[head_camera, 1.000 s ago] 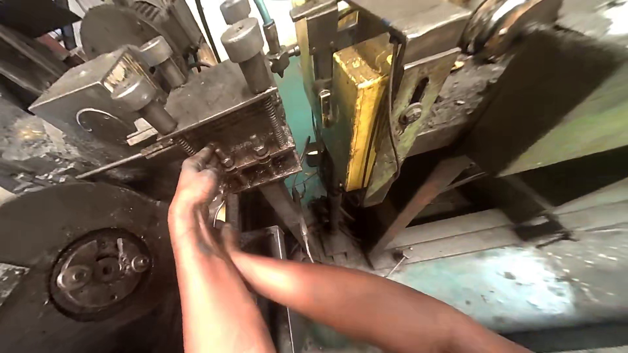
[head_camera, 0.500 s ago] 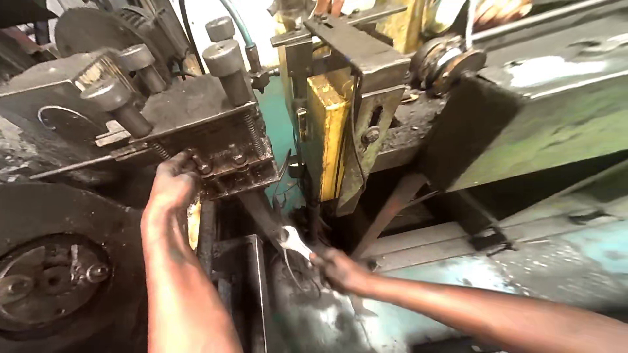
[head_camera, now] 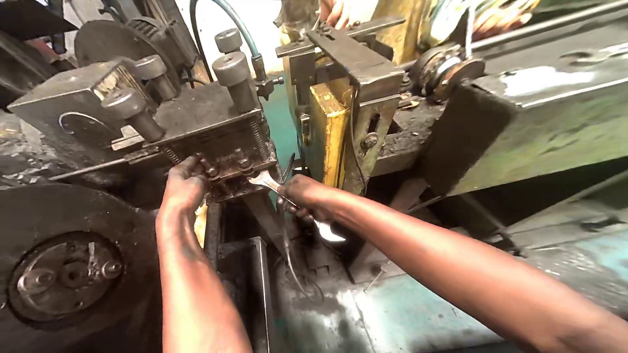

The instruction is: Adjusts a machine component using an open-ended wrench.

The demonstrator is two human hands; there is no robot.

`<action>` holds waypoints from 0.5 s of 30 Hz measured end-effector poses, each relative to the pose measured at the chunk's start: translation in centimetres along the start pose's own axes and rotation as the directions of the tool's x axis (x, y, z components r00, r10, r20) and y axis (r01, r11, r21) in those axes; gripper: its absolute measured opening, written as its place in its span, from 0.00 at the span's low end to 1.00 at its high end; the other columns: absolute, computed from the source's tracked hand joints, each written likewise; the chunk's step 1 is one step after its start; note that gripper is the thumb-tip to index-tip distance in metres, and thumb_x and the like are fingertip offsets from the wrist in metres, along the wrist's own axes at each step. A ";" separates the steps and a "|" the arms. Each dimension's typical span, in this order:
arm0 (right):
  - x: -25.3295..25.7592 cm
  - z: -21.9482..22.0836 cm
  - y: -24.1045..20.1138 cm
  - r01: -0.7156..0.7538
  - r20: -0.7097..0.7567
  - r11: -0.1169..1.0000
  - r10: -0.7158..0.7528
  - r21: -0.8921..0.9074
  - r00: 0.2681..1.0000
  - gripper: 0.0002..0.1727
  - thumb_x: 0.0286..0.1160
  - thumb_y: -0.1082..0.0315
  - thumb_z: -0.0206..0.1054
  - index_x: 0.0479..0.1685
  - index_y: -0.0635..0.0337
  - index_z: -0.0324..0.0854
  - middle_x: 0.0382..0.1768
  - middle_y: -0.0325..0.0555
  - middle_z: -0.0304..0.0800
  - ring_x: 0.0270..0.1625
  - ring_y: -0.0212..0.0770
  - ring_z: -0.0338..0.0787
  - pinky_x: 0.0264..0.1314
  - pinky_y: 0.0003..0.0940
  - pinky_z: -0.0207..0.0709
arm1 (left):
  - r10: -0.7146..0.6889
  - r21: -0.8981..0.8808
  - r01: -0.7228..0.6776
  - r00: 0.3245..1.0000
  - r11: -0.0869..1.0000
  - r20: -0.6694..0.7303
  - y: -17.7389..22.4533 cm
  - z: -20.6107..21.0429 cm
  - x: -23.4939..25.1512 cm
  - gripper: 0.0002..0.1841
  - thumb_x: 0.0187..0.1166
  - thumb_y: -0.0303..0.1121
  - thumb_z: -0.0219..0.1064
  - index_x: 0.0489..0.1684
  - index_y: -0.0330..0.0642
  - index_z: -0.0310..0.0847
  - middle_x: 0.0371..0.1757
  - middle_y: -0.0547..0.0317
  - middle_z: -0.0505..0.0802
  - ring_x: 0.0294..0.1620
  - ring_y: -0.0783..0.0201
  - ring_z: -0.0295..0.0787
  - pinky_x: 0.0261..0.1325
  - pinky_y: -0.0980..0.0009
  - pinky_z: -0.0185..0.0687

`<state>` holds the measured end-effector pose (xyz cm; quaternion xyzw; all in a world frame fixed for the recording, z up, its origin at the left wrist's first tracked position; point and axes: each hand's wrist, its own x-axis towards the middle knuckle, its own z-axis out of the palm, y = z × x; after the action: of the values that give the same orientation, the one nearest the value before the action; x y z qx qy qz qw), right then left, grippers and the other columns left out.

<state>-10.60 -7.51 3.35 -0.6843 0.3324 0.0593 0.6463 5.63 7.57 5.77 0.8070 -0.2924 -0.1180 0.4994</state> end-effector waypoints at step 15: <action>2.7 14.8 -0.8 0.089 -0.188 0.679 0.073 0.729 0.980 0.27 0.98 0.48 0.38 0.66 0.61 0.74 0.37 0.55 0.82 0.29 0.46 0.86 0.35 0.44 0.85 | -0.006 -0.006 0.007 1.000 1.000 0.017 0.3 -0.3 -0.3 0.25 0.82 0.17 0.53 0.79 0.34 0.69 0.65 0.50 0.85 0.54 0.72 0.82 0.58 0.73 0.78</action>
<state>-2.94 5.06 0.33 -0.3715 0.3886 -0.1513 0.8295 5.39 7.85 6.16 0.8054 -0.2937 -0.1274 0.4989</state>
